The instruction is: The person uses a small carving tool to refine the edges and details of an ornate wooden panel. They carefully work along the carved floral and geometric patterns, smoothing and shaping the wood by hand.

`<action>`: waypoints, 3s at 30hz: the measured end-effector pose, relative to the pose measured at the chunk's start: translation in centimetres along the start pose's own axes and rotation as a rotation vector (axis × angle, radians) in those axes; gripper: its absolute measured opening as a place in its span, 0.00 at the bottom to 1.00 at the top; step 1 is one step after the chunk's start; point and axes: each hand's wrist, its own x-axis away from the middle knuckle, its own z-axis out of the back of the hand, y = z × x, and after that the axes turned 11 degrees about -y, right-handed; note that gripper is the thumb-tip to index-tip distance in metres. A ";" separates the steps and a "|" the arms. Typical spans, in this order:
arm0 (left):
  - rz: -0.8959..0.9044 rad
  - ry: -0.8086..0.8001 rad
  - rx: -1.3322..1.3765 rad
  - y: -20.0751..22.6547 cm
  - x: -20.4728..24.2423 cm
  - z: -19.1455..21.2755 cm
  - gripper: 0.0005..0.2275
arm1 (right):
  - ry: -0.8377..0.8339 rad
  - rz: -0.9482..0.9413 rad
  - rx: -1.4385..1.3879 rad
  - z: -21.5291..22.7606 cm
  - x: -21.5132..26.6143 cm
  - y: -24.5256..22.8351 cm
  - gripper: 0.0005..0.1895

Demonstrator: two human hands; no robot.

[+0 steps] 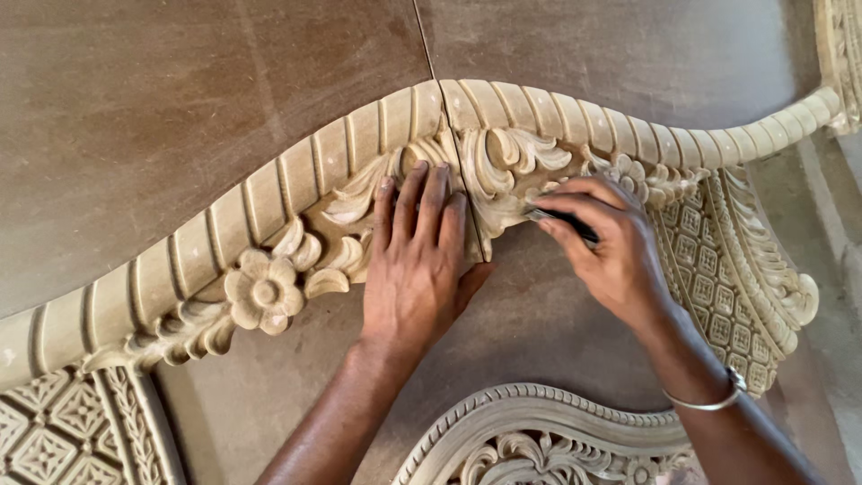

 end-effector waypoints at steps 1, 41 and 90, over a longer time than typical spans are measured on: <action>-0.001 0.014 0.000 0.1 0.0 0.0 0.37 | 0.002 -0.014 -0.036 -0.4 -0.4 0.0 0.08; -0.015 0.066 0.020 0.6 0.1 0.7 0.35 | 0.325 -0.136 -0.245 -7.3 4.6 -3.0 0.11; 0.095 0.074 -0.198 4.7 -5.8 -3.4 0.43 | 0.013 0.338 0.095 1.5 -2.2 7.5 0.06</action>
